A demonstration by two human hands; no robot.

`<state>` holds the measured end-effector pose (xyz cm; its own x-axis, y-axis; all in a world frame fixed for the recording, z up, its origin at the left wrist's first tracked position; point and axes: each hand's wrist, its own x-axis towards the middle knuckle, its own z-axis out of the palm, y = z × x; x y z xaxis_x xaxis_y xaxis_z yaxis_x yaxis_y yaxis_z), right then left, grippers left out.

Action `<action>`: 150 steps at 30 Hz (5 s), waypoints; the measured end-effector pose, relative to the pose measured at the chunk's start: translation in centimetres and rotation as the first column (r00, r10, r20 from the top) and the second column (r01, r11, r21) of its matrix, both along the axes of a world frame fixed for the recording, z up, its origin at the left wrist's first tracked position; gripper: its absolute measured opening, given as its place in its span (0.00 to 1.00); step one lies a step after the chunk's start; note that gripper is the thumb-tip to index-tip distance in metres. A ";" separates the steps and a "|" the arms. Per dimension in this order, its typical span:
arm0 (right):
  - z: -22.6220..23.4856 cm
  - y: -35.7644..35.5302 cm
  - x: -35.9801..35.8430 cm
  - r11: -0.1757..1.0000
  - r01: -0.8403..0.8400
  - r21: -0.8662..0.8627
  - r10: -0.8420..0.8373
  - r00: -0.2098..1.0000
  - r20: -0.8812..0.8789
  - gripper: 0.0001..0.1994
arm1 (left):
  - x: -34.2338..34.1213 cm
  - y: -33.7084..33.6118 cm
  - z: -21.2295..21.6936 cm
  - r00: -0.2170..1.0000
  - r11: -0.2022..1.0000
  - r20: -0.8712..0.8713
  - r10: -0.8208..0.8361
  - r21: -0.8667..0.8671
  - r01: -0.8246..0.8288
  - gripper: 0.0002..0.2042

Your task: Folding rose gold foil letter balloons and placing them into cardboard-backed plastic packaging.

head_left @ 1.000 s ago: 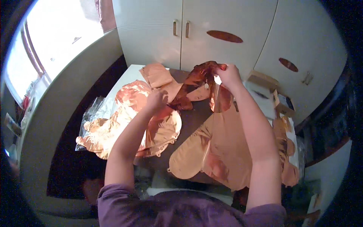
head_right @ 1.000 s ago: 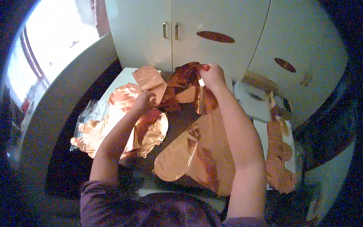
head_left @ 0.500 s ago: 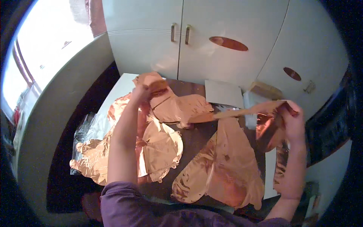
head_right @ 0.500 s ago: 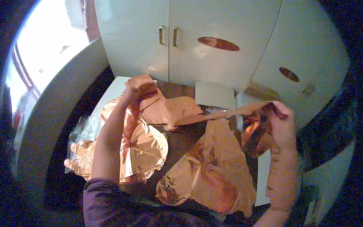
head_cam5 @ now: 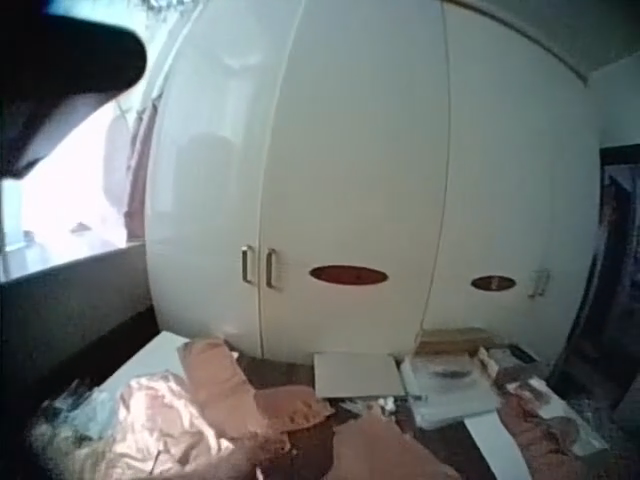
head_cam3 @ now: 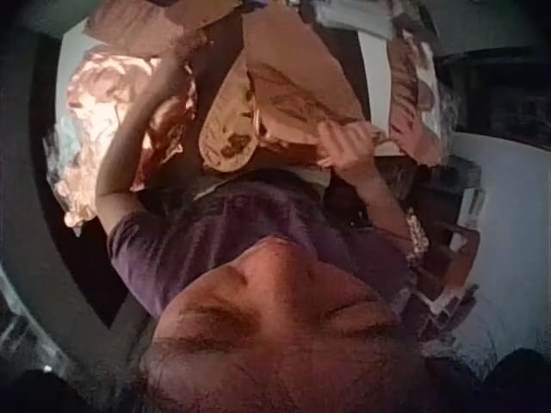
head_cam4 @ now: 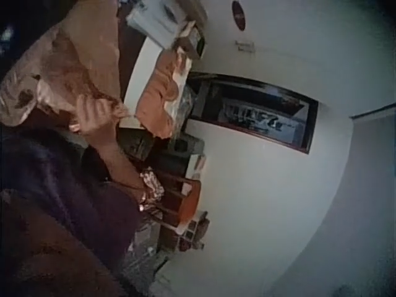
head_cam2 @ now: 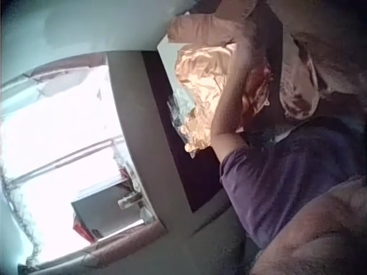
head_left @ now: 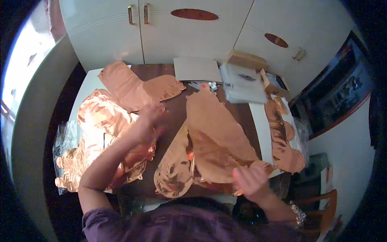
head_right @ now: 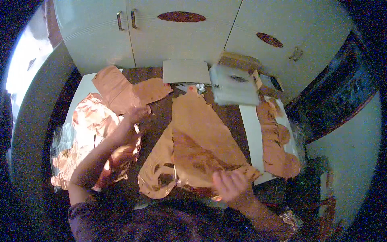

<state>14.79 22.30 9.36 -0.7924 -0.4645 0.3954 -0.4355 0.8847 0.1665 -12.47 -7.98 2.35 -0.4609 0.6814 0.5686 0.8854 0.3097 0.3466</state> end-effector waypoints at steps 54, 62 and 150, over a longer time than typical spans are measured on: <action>-10.5 0.5 7.6 -0.333 0.562 -0.757 -0.168 0.755 0.634 0.12 | 12.6 12.9 -3.0 0.957 0.953 0.094 -0.274 -0.107 0.283 0.18; -10.0 0.2 7.6 -0.274 0.567 -0.777 -0.183 0.762 0.621 0.13 | 12.9 13.3 -2.2 0.957 0.956 0.059 -0.286 -0.053 0.289 0.18; -8.9 1.9 1.7 0.948 0.297 -0.112 -0.257 0.926 0.277 0.28 | 15.1 14.4 -3.6 0.946 0.918 0.126 -0.298 -0.233 0.320 0.24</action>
<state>16.52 24.18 0.45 -0.9641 -0.1628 0.2096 -0.1791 0.9819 -0.0613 2.62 6.44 -1.22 -0.2440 0.9113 0.3316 0.9210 0.1106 0.3736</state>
